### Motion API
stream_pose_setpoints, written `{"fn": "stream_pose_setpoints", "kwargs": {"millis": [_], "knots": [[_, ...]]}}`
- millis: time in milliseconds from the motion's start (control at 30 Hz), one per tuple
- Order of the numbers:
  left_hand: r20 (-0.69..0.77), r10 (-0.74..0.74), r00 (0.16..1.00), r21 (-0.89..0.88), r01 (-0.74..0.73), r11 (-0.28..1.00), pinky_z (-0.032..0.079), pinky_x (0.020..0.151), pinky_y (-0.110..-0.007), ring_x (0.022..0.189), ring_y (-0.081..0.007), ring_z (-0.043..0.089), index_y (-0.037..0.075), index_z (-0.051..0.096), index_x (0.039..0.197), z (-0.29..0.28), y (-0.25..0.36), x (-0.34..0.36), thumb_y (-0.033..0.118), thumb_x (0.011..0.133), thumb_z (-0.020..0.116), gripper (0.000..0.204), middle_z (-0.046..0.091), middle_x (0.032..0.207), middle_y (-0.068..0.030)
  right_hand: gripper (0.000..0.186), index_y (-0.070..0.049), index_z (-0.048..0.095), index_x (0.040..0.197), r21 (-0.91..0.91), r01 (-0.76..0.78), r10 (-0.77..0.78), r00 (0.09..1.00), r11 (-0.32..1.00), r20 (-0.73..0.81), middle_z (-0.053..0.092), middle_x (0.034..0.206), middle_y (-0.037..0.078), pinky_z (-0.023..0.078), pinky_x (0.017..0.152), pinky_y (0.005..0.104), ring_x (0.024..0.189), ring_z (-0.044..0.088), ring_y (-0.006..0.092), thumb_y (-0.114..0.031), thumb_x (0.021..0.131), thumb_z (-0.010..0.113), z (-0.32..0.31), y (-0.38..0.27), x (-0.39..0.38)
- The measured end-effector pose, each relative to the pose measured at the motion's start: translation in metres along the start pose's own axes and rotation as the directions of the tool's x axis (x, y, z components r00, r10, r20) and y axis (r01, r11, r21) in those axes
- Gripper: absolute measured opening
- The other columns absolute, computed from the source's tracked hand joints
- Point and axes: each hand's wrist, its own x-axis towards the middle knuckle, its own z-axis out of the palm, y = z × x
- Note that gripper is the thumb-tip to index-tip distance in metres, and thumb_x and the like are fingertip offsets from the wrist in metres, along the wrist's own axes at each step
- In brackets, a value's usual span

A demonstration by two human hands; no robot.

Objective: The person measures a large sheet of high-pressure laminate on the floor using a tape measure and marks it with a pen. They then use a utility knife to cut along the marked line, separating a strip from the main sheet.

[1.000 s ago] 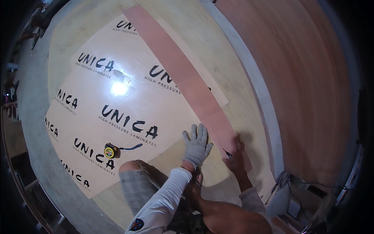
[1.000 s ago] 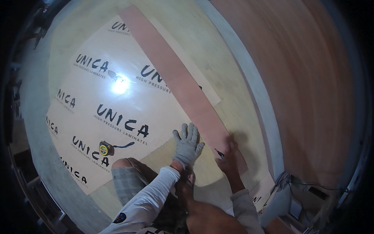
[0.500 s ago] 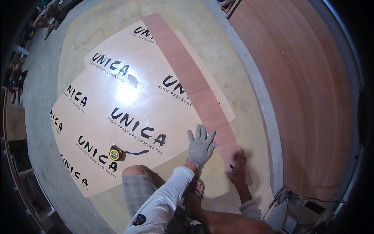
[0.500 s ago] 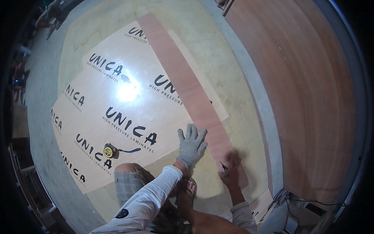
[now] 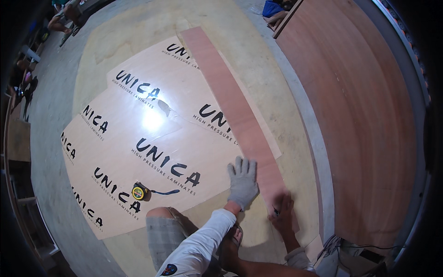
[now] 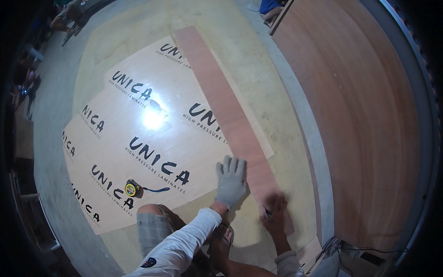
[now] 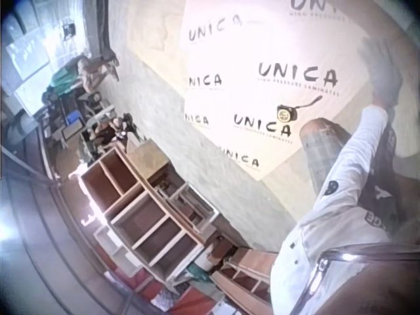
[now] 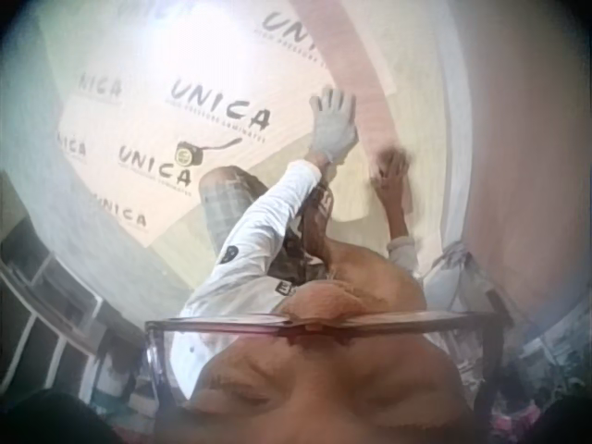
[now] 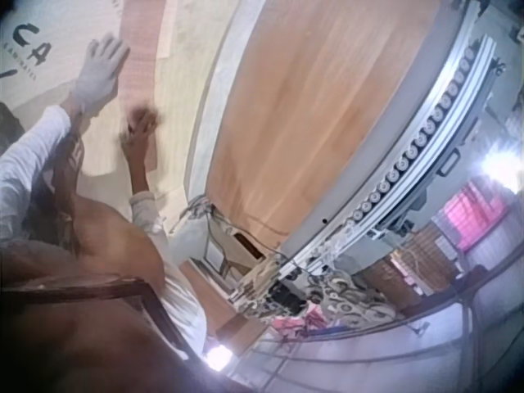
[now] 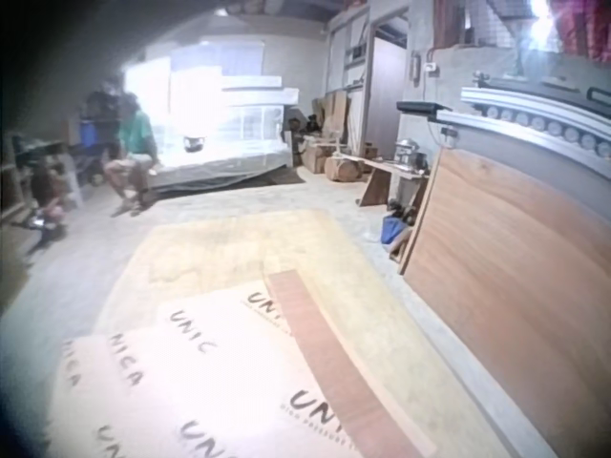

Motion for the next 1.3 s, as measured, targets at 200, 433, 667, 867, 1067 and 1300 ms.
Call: {"fn": "stream_pose_setpoints", "kwargs": {"millis": [200,433,667,867,1067,1300], "knots": [[0.183,0.683,0.707,0.251,-0.706,0.663,0.018,0.122,-0.072,0.154,-0.0409,0.032,0.018,0.052,0.150,0.022,-0.008,0.092,0.027,0.095,0.061,0.057,0.045,0.161,-0.0164,0.135,-0.003,0.009,0.171,-0.017,-0.062,0.063,0.998,0.998,0.032,0.028,0.160,0.030,0.046,0.117,0.0476,0.146,0.041,0.0491,-0.009,0.066,0.093,-0.001,-0.004,0.000],[0.329,0.772,0.543,0.363,-0.828,0.428,0.027,0.118,-0.069,0.137,-0.0338,0.049,0.026,0.055,0.132,0.042,0.001,0.131,0.037,0.097,0.060,0.037,0.058,0.136,-0.0080,0.133,-0.010,0.008,0.172,0.017,-0.074,0.073,0.996,0.997,0.060,0.019,0.167,0.033,0.051,0.113,0.0495,0.145,0.045,0.0533,-0.018,0.071,0.093,-0.005,-0.006,0.002],[0.373,0.757,0.537,0.431,-0.822,0.371,0.035,0.110,-0.066,0.119,-0.0332,0.059,0.024,0.062,0.119,0.053,0.010,0.134,0.041,0.098,0.057,0.027,0.065,0.118,-0.0051,0.130,-0.012,0.006,0.172,-0.072,-0.057,0.061,0.996,0.996,0.063,0.018,0.168,0.033,0.051,0.112,0.0521,0.145,0.043,0.0541,-0.018,0.074,0.090,-0.005,-0.004,0.000],[0.321,0.775,0.545,0.463,-0.804,0.373,0.039,0.103,-0.066,0.116,-0.0334,0.060,0.022,0.065,0.116,0.060,0.008,0.130,0.040,0.097,0.057,0.027,0.066,0.114,-0.0075,0.128,-0.011,0.007,0.173,-0.125,0.002,0.003,0.999,0.992,0.037,0.019,0.170,0.031,0.044,0.119,0.0528,0.152,0.032,0.0545,-0.020,0.075,0.090,0.001,0.003,-0.002],[0.260,0.806,0.531,0.438,-0.809,0.392,0.042,0.098,-0.065,0.111,-0.0329,0.062,0.020,0.067,0.114,0.051,0.004,0.128,0.040,0.097,0.057,0.029,0.067,0.110,-0.0070,0.124,-0.008,0.012,0.171,-0.060,-0.009,0.012,0.998,0.998,0.057,0.023,0.170,0.029,0.034,0.126,0.0509,0.157,0.022,0.0514,-0.018,0.075,0.089,0.001,0.002,0.001],[0.375,0.754,0.540,0.440,-0.819,0.368,0.042,0.094,-0.066,0.112,-0.0309,0.060,0.021,0.065,0.115,0.058,0.010,0.131,0.042,0.094,0.059,0.030,0.065,0.113,-0.0044,0.123,-0.006,0.015,0.170,0.007,-0.004,0.004,1.000,1.000,0.014,0.023,0.166,0.032,0.037,0.124,0.0494,0.154,0.031,0.0479,-0.016,0.073,0.089,-0.002,-0.009,-0.001]]}}
